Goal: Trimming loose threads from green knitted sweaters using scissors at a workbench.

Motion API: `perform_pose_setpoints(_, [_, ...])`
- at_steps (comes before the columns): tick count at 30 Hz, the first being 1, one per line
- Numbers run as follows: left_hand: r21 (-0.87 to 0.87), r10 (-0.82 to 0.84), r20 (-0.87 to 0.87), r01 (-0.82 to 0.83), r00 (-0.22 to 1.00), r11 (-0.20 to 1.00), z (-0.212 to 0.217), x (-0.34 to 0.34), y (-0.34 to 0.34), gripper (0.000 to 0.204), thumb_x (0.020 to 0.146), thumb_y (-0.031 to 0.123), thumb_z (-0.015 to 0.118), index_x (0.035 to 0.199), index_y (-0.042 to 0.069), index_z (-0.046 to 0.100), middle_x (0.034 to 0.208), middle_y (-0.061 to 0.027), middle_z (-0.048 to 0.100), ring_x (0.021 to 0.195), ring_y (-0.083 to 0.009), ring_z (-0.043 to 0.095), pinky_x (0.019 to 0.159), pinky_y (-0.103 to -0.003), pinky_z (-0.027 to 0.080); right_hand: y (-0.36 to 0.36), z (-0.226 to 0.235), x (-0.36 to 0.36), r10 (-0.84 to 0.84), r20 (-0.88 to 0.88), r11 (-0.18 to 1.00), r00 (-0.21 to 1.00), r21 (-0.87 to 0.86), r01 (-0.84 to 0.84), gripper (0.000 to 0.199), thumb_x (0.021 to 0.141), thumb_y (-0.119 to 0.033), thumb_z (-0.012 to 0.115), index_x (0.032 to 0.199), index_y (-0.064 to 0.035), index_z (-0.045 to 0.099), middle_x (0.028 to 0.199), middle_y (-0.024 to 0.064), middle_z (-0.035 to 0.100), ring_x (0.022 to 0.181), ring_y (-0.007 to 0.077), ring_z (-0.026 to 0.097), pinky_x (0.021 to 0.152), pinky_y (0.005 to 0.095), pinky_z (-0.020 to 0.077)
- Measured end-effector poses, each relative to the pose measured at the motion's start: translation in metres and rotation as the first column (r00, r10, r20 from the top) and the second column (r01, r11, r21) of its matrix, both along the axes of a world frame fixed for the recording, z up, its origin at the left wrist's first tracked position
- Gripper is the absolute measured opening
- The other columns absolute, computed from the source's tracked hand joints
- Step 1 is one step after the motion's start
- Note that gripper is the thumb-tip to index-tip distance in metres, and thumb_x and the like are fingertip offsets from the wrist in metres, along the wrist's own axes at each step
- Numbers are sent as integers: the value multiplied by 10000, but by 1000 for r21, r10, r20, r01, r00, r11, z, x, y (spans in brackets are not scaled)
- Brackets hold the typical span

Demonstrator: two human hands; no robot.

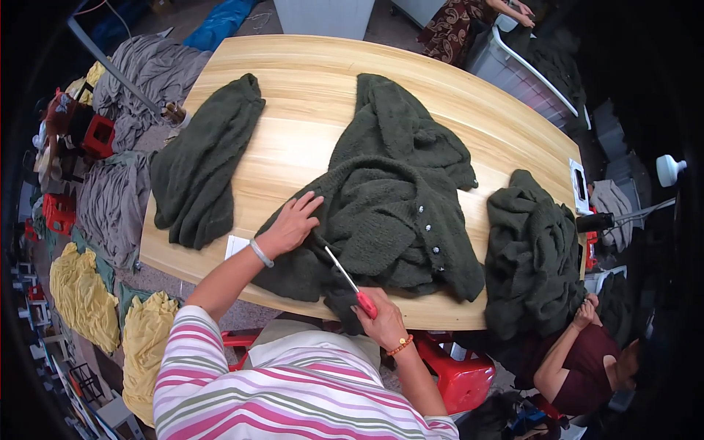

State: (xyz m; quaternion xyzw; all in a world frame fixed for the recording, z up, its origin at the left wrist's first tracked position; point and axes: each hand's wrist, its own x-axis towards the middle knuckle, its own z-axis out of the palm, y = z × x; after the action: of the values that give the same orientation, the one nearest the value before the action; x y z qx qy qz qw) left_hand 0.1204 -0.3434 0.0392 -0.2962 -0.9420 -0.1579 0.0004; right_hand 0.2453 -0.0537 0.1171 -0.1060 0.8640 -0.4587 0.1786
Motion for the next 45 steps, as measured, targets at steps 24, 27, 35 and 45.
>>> perform_pose_setpoints(24, [-73, -459, -372, 467, 807, 881, 140, -120, 99, 206, 751, 211, 694, 841, 105, 543, 811, -65, 505, 784, -239, 539, 720, -353, 404, 95, 18, -16, -206, 517, 731, 831, -484, 482, 369, 825, -81, 744, 1133, 56, 591, 809, 16, 639, 748, 100, 642, 711, 259, 539])
perform_pose_setpoints(27, [-205, -142, -420, 58, 897, 977, 59, -130, 124, 183, 777, 160, 666, 928, 100, 581, 949, -100, 530, 928, -265, 535, 793, -369, 406, 107, -47, -16, -420, 422, 768, 803, -306, 563, 358, 845, -127, 728, 1143, 27, 602, 841, 72, 650, 687, 115, 633, 645, 266, 522])
perform_pose_setpoints(35, [308, 177, -1, -169, 984, 936, -2, -15, 154, 663, 818, 222, 717, 1381, 21, 429, 1443, -204, 397, 1350, -401, 357, 1100, -487, 307, 103, -7, 1, -484, -41, 873, 874, 51, 486, 336, 856, -250, 700, 1130, -65, 637, 921, 199, 674, 825, 406, 652, 724, 419, 517])
perform_pose_setpoints(45, [200, 58, 112, -79, 992, 977, -33, -3, 179, 794, 805, 421, 702, 1457, 115, 368, 1540, -194, 246, 1426, -410, 202, 1132, -596, 141, 69, 22, -36, -258, 22, 803, 966, 560, 202, 305, 889, -383, 620, 924, -80, 608, 719, 208, 654, 728, 411, 649, 681, 519, 493])
